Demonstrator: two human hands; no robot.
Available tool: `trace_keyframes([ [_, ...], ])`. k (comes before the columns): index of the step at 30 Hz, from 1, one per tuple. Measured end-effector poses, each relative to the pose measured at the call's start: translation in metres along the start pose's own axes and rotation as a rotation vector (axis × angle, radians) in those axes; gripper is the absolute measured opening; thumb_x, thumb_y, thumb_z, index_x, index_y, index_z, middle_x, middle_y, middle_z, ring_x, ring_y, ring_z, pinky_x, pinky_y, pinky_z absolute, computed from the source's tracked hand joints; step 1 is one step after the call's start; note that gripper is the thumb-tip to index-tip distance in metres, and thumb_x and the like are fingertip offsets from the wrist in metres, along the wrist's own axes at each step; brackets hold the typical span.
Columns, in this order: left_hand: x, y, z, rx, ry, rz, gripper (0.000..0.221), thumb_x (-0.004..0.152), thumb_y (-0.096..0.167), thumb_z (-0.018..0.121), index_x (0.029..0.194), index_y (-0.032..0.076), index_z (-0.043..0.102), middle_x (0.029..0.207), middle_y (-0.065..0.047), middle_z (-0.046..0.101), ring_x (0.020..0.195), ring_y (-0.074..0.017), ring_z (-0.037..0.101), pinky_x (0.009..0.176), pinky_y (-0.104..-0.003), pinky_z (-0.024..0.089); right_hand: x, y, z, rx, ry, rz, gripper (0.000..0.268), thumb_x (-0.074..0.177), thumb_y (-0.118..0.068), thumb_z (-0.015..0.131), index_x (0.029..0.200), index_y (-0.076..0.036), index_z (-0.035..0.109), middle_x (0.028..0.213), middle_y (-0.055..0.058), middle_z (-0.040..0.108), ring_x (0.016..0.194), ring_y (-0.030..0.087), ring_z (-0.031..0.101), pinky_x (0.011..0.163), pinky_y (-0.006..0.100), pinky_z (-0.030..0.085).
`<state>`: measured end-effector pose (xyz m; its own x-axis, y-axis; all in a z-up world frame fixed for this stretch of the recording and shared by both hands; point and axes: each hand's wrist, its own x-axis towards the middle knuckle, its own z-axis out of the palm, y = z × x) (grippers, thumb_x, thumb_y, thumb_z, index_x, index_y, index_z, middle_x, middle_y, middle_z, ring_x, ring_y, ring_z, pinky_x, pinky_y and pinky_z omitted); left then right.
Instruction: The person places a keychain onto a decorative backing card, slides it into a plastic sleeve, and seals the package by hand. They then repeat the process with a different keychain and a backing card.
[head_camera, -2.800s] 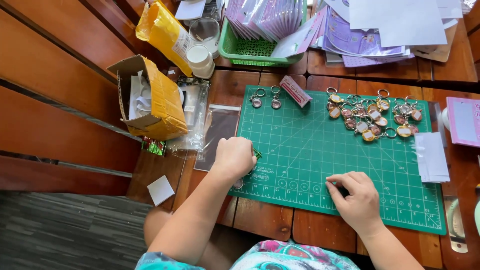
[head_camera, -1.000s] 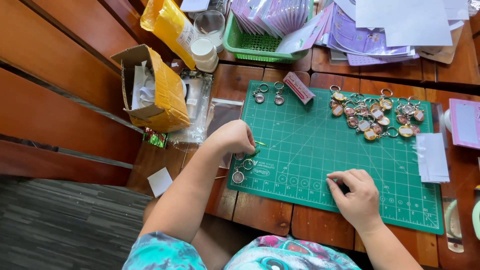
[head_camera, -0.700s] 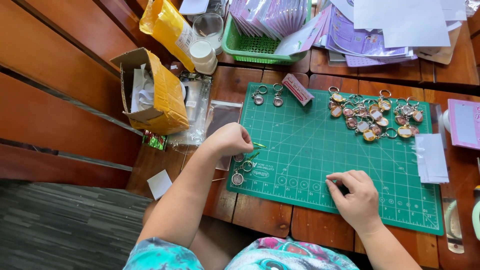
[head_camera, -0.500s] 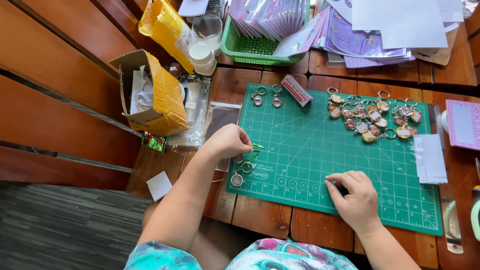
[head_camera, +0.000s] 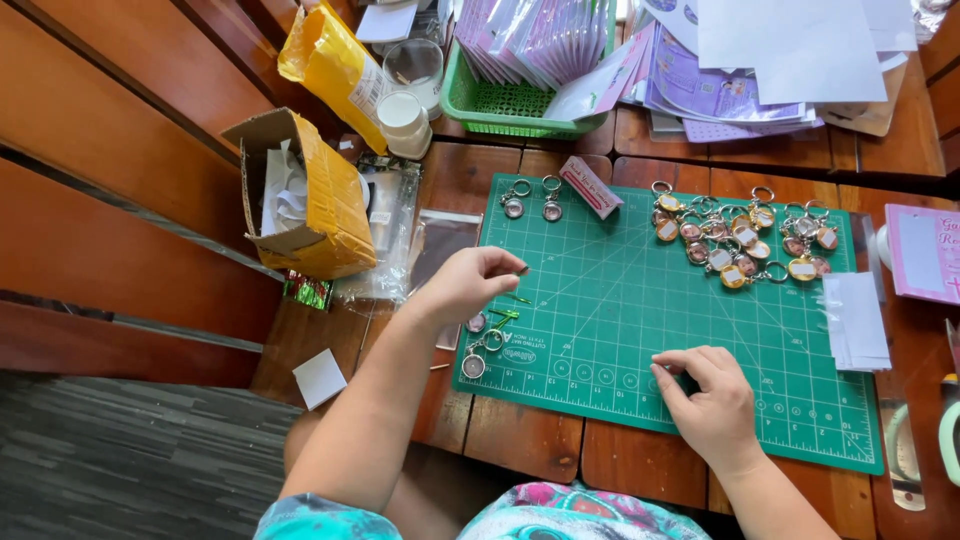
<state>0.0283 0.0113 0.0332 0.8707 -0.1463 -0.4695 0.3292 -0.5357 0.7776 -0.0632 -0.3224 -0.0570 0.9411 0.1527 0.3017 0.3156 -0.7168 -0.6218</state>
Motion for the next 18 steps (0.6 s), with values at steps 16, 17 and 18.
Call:
trace_keyframes([
  [16,0.058,0.037,0.108,-1.169,-0.256,0.066,0.024,0.095,0.028,0.077,0.106,0.007,0.078,0.086,-0.006,0.078,0.075,-0.0146,0.076,0.066,-0.026,0.064,0.089,-0.043,-0.022,0.654,0.191,0.018,0.021,0.088,0.004,0.077,0.106,-0.006,0.078,0.097,0.005,0.077,0.089,0.009,0.067,0.089,0.030,0.056],
  [17,0.058,0.039,0.110,-1.168,-0.259,0.067,0.024,0.095,0.028,0.077,0.106,0.007,0.078,0.086,-0.006,0.078,0.075,-0.0146,0.076,0.066,-0.026,0.064,0.092,-0.045,-0.024,0.652,0.194,0.018,0.021,0.088,0.004,0.077,0.106,-0.006,0.078,0.097,0.005,0.077,0.089,0.009,0.067,0.089,0.030,0.056],
  [18,0.058,0.040,0.113,-1.210,-0.300,0.040,0.022,0.095,0.028,0.077,0.105,0.007,0.078,0.084,-0.006,0.076,0.073,-0.0133,0.074,0.064,-0.025,0.063,0.095,-0.047,-0.025,0.678,0.180,-0.032,0.022,0.087,0.003,0.078,0.107,-0.005,0.078,0.097,0.007,0.076,0.089,0.012,0.069,0.087,0.032,0.058],
])
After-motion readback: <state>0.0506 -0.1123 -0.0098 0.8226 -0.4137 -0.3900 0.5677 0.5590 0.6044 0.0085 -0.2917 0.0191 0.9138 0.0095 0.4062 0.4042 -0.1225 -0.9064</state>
